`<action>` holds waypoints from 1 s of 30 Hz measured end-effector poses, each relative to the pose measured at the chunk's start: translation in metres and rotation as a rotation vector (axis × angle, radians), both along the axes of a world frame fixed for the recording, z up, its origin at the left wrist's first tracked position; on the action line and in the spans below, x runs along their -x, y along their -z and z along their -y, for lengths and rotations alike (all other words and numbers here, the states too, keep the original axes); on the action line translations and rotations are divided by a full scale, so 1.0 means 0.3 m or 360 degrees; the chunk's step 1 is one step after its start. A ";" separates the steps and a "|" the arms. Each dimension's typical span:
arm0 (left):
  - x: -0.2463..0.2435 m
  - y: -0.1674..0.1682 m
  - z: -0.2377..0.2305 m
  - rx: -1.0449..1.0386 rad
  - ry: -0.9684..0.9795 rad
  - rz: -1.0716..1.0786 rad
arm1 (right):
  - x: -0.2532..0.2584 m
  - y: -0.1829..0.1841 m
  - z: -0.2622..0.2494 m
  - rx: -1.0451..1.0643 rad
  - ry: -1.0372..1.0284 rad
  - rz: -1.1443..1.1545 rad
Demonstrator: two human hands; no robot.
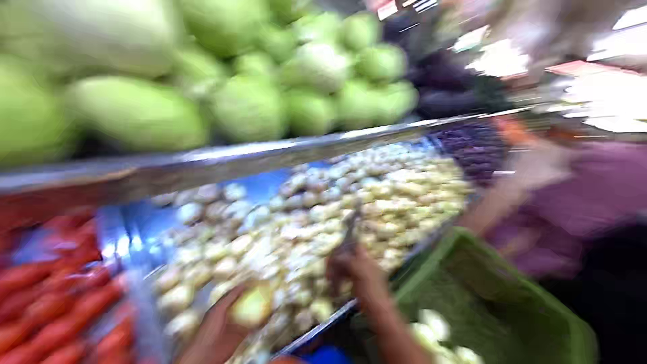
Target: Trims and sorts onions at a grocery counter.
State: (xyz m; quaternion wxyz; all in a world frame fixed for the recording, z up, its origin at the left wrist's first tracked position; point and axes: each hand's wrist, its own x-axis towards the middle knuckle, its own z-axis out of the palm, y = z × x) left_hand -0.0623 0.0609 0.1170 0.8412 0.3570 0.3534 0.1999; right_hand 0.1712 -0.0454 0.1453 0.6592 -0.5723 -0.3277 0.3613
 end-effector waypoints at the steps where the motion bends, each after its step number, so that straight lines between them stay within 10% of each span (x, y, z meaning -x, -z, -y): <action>1: 0.050 0.116 -0.067 0.0042 -0.0105 -0.0039 | 0.032 0.036 -0.031 0.0098 -0.0102 0.0093; 9: 0.228 0.227 -0.271 -0.0084 -0.0320 -0.0200 | 0.188 0.246 -0.347 0.0313 -0.1344 0.0442; 18: 0.290 0.254 -0.380 -0.0075 -0.0715 -0.0183 | 0.304 0.267 -0.578 0.0719 -0.1217 0.1943; 30: 0.258 0.261 -0.417 -0.0129 -0.0706 -0.0165 | 0.290 0.281 -0.692 0.0701 -0.1646 0.1853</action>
